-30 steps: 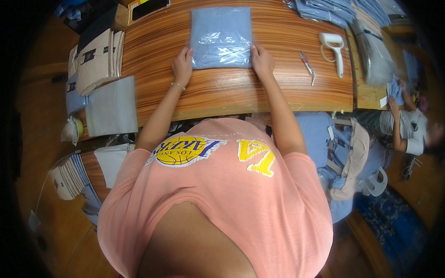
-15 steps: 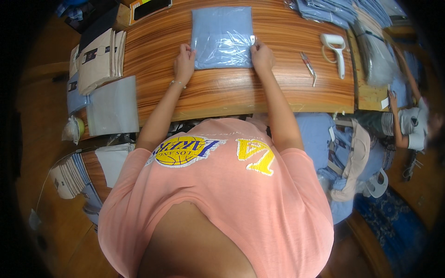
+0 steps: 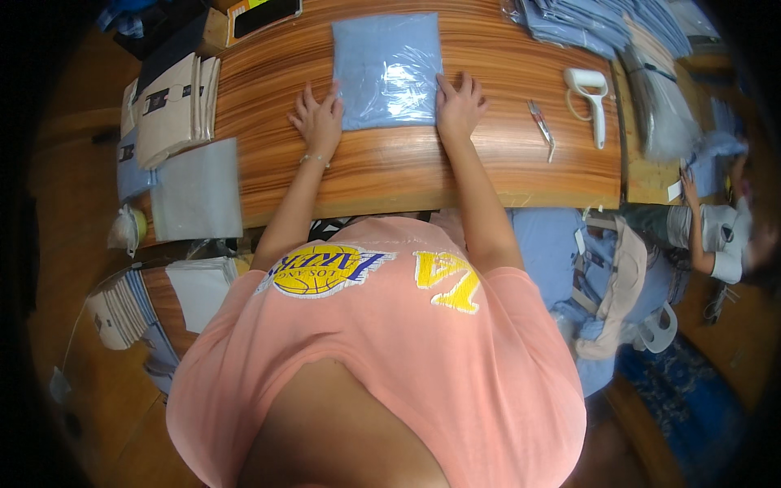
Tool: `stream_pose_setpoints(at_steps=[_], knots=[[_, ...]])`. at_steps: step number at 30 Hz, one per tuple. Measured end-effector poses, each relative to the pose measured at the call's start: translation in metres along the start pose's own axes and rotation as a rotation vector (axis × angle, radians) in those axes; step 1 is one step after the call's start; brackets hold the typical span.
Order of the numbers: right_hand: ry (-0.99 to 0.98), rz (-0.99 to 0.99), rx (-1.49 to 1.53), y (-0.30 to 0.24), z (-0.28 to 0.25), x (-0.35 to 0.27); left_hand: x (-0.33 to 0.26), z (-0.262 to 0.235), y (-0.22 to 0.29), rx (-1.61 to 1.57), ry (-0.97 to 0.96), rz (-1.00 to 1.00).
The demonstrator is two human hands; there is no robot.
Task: The person folds a light blue button-up shirt, attaches a tag, and slides it into a clear plastic bag. They stack the packaged shirt with others, tie the stack with a white string, and write a note in a book.
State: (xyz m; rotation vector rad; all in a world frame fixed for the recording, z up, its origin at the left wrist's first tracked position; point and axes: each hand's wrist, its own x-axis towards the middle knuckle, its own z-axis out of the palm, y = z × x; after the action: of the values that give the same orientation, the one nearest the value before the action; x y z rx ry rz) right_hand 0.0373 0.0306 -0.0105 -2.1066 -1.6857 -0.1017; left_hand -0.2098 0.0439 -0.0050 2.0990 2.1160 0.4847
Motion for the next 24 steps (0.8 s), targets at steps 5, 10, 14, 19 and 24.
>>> stream_pose_setpoints(at_steps=[5,10,14,19,24], knots=[[-0.137,0.021,0.004,0.01,0.006,-0.001,0.004,0.007,-0.009,-0.012,-0.07,-0.008],[-0.082,-0.039,0.508,0.032,-0.008,-0.011,-0.013,-0.003,-0.025,-0.442,-0.079,-0.022],[-0.062,-0.361,0.188,0.013,-0.029,-0.039,-0.036,-0.01,-0.006,-0.13,-0.065,0.279],[-0.024,-0.506,0.259,0.0,-0.021,0.007,0.028,0.007,-0.028,-0.081,0.048,0.69],[-0.02,-0.513,0.294,-0.011,0.003,0.041,0.045,-0.013,-0.018,-0.214,0.108,0.457]])
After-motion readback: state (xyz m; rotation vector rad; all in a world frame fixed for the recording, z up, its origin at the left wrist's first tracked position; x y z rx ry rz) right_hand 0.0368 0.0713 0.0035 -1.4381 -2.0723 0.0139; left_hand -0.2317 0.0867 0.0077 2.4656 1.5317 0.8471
